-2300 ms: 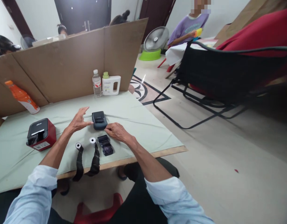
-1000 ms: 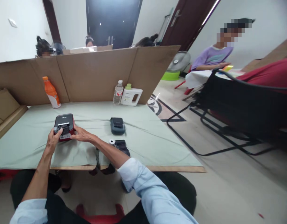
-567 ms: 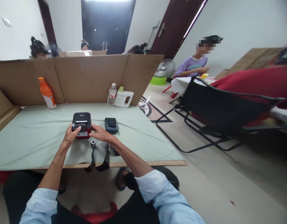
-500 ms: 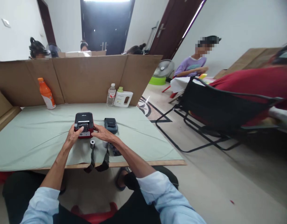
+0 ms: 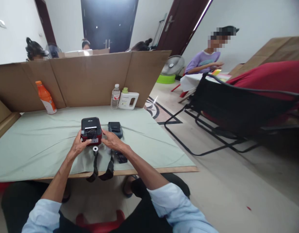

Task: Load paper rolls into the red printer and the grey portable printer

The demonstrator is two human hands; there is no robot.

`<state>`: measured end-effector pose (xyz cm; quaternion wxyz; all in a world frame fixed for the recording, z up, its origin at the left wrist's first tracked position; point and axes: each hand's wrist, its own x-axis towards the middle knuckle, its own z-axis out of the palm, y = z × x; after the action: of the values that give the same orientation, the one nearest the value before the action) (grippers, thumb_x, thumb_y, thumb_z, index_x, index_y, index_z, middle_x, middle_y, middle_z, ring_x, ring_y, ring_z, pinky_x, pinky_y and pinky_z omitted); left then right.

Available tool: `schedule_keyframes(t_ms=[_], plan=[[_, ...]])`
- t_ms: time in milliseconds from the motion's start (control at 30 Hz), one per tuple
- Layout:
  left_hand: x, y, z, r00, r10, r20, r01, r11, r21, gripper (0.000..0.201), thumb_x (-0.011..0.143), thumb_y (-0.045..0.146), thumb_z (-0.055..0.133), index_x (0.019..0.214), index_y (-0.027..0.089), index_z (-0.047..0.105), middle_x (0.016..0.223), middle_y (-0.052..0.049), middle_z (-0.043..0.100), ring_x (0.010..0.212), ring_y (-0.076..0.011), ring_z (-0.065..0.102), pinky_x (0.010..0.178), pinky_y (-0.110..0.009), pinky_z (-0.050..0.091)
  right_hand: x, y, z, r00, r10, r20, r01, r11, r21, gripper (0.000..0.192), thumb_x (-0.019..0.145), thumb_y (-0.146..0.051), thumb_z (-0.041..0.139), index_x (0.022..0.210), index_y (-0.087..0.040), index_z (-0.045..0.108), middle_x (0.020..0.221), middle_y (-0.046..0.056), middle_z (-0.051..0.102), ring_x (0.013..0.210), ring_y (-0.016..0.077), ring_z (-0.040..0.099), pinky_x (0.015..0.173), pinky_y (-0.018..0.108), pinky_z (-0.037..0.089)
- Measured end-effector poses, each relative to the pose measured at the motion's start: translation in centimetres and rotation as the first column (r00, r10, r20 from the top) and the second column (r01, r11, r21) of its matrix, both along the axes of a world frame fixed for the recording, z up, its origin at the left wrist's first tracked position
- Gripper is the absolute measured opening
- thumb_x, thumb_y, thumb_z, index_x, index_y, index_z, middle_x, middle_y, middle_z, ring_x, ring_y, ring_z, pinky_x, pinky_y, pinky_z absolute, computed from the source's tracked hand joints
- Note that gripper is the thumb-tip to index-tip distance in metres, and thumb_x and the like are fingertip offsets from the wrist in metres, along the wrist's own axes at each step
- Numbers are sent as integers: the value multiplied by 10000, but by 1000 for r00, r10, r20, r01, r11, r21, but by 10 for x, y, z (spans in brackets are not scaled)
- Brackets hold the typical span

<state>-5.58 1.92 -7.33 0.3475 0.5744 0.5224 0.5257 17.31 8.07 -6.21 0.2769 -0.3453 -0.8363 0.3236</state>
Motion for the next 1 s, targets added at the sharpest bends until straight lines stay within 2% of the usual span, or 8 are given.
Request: schedule_keyframes(t_ms=[167, 233, 367, 533, 633, 767, 900, 1000], plan=[[0, 0, -1, 1000, -15, -24, 16, 1000, 11, 832, 716, 381, 850, 1444, 184, 497, 1309, -119, 712, 1168, -295, 695, 1038, -464, 551, 6, 0, 2, 940, -138, 312, 118, 990, 80, 436, 934, -196, 548, 1367, -166, 584, 1361, 149, 683, 1241, 284, 647, 1031, 362, 487], [-1, 1, -1, 999, -1, -47, 2, 1000, 9, 843, 722, 386, 851, 1460, 192, 493, 1316, -118, 707, 1182, -300, 685, 1038, -463, 546, 6, -1, 5, 914, -159, 374, 131, 987, 98, 427, 957, -206, 527, 1379, -157, 567, 1406, 160, 655, 1284, 289, 630, 1050, 366, 478], [-3, 2, 0, 992, 36, -121, -33, 999, 27, 833, 761, 392, 832, 1491, 198, 481, 1345, -115, 688, 1191, -297, 672, 1060, -464, 519, 2, 0, 6, 874, -196, 444, 151, 979, 134, 366, 976, -212, 508, 1329, -146, 582, 1367, 175, 666, 1249, 301, 652, 1030, 383, 498], [-2, 4, 2, 989, 56, -134, -50, 998, 47, 844, 745, 355, 836, 1494, 196, 481, 1332, -109, 695, 1182, -290, 675, 1065, -440, 510, -3, 7, -6, 886, -241, 396, 169, 964, 208, 354, 960, -172, 532, 1307, -147, 596, 1408, 204, 638, 1350, 315, 590, 1095, 404, 480], [0, 3, 3, 990, 71, -125, -67, 997, 39, 817, 733, 341, 831, 1467, 191, 504, 1295, -106, 711, 1153, -291, 685, 1050, -437, 518, -2, 11, -13, 892, -261, 368, 178, 953, 244, 347, 947, -163, 549, 1290, -157, 600, 1371, 197, 660, 1327, 314, 607, 1092, 412, 491], [4, 2, 4, 990, 68, -127, -63, 997, 43, 778, 740, 339, 808, 1448, 196, 518, 1289, -97, 713, 1160, -291, 678, 1048, -432, 520, 1, 13, -13, 889, -254, 382, 175, 957, 230, 299, 953, -160, 533, 1239, -148, 618, 1330, 209, 674, 1273, 318, 640, 1081, 427, 498], [7, 2, 6, 987, 70, -147, -61, 996, 60, 765, 767, 344, 786, 1462, 192, 504, 1330, -108, 690, 1184, -289, 666, 1059, -430, 512, 1, 12, -13, 893, -247, 376, 178, 961, 210, 334, 960, -168, 534, 1276, -106, 621, 1428, 241, 616, 1369, 330, 583, 1147, 438, 448], [4, 2, 4, 983, 58, -176, -47, 996, 70, 783, 778, 354, 780, 1485, 199, 480, 1371, -118, 667, 1227, -295, 651, 1078, -441, 506, 3, 13, -16, 917, -219, 334, 167, 970, 177, 344, 960, -192, 561, 1290, -136, 639, 1434, 196, 638, 1375, 298, 583, 1159, 419, 441]])
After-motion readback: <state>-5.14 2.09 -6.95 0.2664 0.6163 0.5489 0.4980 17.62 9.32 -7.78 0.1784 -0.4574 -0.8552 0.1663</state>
